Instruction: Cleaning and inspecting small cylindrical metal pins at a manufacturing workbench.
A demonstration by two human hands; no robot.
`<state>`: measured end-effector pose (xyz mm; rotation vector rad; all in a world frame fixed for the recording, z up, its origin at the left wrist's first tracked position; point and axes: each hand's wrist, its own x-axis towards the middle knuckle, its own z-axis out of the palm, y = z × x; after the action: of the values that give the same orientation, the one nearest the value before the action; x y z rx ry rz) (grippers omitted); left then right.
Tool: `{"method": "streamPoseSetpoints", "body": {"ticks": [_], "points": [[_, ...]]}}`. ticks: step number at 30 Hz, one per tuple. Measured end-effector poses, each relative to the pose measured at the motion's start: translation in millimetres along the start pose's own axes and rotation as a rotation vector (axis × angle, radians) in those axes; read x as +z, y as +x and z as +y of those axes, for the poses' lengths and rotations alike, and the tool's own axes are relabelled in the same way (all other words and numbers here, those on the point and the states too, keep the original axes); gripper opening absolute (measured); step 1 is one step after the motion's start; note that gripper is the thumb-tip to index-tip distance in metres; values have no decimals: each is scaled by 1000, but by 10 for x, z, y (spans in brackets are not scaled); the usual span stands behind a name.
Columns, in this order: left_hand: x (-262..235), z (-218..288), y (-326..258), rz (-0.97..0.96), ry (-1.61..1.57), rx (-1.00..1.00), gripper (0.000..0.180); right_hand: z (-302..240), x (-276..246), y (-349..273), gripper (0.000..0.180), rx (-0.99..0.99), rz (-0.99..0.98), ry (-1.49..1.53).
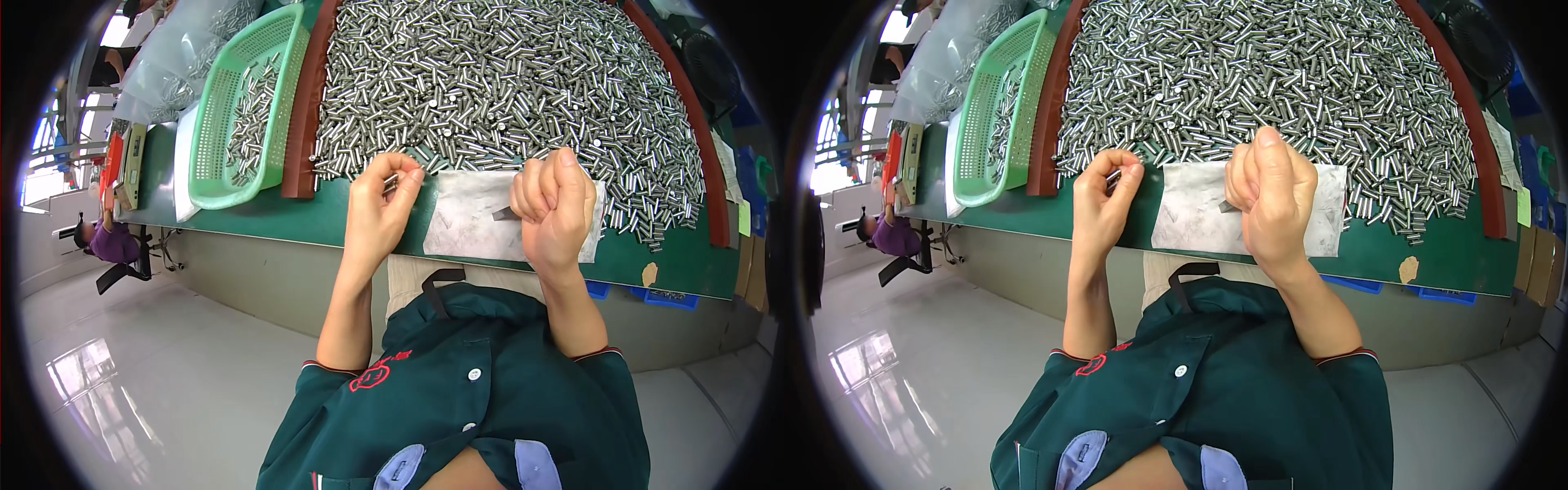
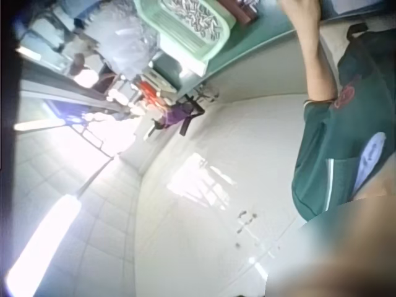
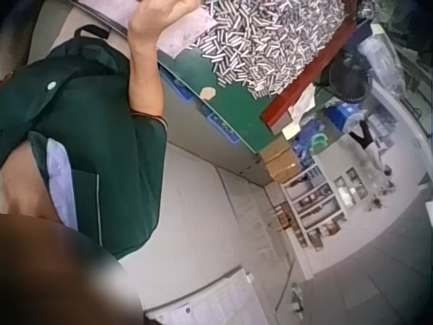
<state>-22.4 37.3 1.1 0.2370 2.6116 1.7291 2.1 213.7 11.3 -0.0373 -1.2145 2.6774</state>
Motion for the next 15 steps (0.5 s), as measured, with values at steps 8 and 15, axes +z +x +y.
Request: {"method": "streamPoseSetpoints", "body": {"ticks": [8,15], "points": [[-115,-85,-9,-158,-633,-291,13,7,-8,-2,40,-1,-5,17],[-117,-113,-2,-173,-676,-285,13,9,1,-8,40,1,4,7]]}}
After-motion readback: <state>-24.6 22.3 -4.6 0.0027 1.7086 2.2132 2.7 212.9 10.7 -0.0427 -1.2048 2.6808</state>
